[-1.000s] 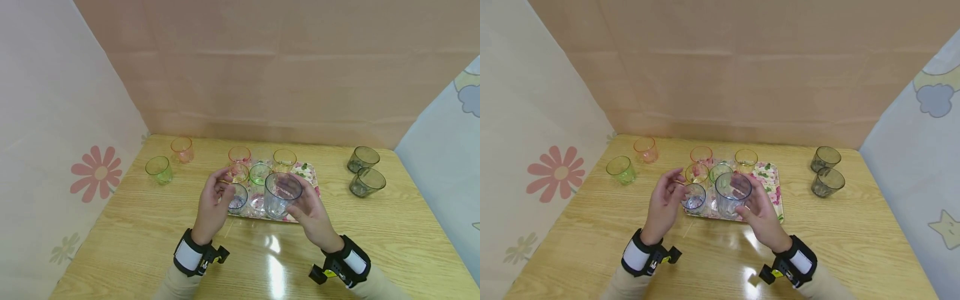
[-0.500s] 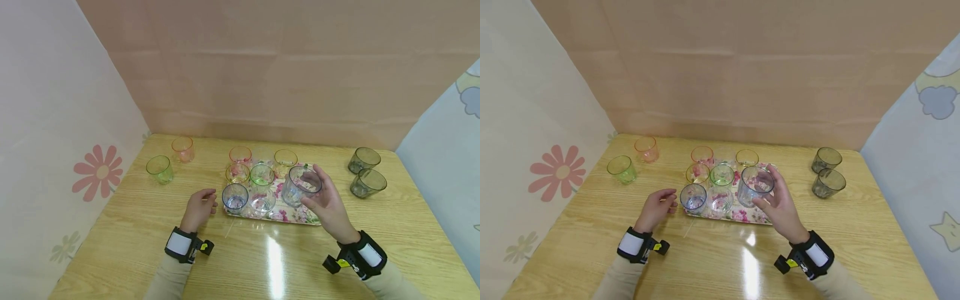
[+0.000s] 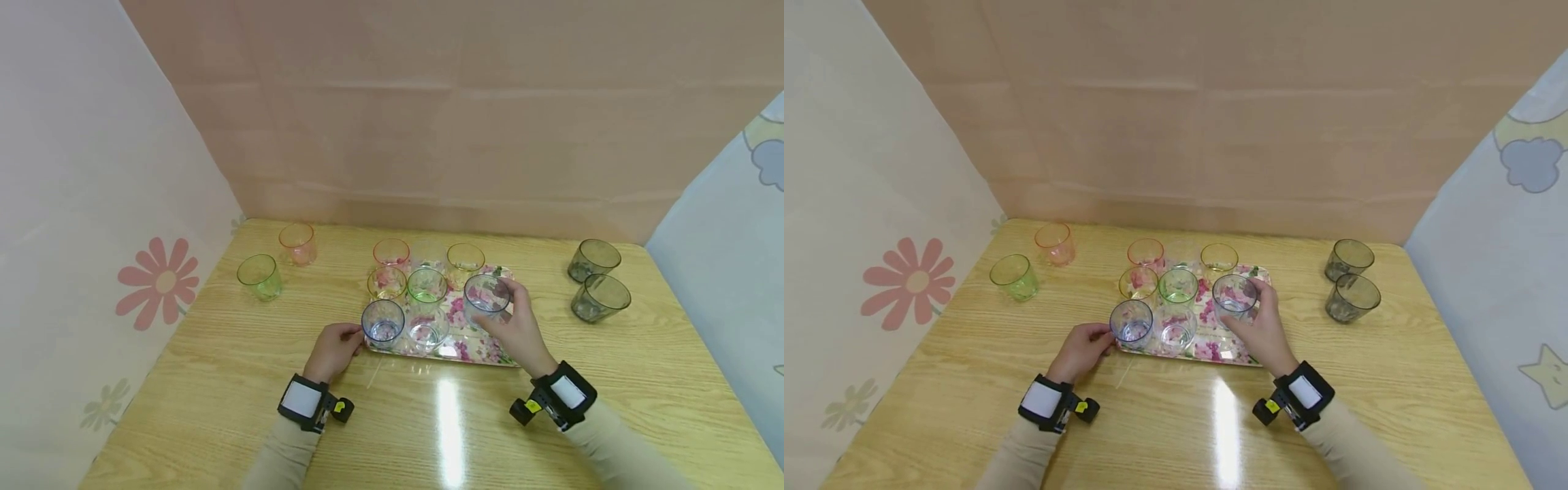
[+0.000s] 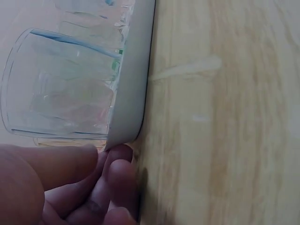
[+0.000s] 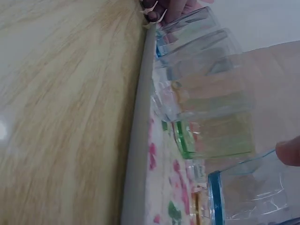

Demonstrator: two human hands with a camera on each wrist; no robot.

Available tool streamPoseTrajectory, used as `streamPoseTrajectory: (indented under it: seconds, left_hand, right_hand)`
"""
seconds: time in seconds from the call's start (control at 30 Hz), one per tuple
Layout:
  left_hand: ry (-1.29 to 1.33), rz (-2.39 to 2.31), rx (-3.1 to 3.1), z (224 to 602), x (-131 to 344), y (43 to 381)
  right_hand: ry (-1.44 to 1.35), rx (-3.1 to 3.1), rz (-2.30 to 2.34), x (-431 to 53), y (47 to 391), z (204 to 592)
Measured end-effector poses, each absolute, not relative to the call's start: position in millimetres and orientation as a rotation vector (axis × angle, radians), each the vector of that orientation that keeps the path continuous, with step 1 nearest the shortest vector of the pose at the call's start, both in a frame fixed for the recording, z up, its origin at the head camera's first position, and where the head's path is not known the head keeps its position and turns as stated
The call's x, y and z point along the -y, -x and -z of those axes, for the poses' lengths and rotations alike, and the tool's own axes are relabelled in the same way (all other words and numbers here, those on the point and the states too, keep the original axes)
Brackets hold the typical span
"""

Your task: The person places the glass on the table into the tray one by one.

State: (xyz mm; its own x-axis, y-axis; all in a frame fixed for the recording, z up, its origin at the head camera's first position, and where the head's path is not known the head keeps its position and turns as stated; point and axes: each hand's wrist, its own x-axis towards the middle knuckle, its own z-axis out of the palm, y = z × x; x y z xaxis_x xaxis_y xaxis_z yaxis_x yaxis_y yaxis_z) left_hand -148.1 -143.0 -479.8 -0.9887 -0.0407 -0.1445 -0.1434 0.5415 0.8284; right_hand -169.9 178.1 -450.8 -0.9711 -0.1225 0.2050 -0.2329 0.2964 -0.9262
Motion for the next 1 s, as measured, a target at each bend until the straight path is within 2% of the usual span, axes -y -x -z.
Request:
streamPoseTrajectory:
  seconds: [0.47,1.0]
  left_hand:
    - [0.195,-1.412,-2.716,482.2,141.3,148.6]
    - [0.199,-1.408,-2.723,480.0,140.7,147.0]
  right_hand:
    - [-0.128,2.548,-1.722,-158.3,185.3,473.4]
    - [-0.169,2.517,-1.724,-150.1,188.5,474.5]
